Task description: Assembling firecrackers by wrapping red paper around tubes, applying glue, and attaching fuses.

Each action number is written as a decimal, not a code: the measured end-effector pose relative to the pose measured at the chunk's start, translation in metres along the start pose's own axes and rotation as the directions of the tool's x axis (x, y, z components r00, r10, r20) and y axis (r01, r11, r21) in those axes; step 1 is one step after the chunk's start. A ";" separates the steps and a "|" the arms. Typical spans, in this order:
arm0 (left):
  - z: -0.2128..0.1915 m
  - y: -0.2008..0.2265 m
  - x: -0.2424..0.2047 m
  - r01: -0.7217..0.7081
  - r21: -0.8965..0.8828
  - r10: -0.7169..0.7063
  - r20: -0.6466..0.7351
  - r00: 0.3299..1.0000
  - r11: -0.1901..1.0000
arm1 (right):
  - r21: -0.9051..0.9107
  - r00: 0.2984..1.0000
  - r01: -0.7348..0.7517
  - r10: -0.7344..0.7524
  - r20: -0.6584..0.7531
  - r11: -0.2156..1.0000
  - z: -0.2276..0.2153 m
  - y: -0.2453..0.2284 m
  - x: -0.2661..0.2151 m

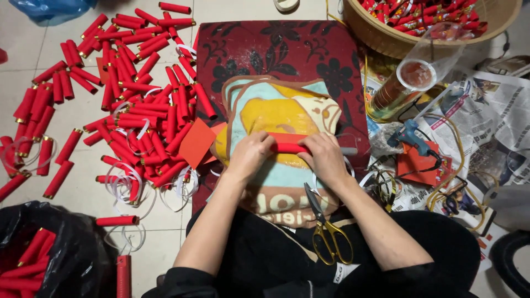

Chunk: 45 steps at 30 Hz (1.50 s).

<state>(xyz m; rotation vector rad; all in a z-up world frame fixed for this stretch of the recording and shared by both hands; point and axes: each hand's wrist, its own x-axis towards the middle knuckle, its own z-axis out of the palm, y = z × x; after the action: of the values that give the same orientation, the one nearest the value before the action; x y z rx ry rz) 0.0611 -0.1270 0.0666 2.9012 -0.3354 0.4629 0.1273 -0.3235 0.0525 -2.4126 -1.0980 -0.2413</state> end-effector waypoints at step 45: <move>0.009 0.005 0.025 0.118 -0.155 -0.074 0.268 0.961 0.981 | 0.083 0.947 -0.173 0.143 0.287 0.981 -0.023 0.012 0.018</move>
<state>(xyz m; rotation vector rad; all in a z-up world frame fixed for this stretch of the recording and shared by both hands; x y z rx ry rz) 0.0854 -0.1386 0.0673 2.7953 -0.2543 0.0314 0.1486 -0.3292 0.0743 -2.4722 -0.9969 0.2150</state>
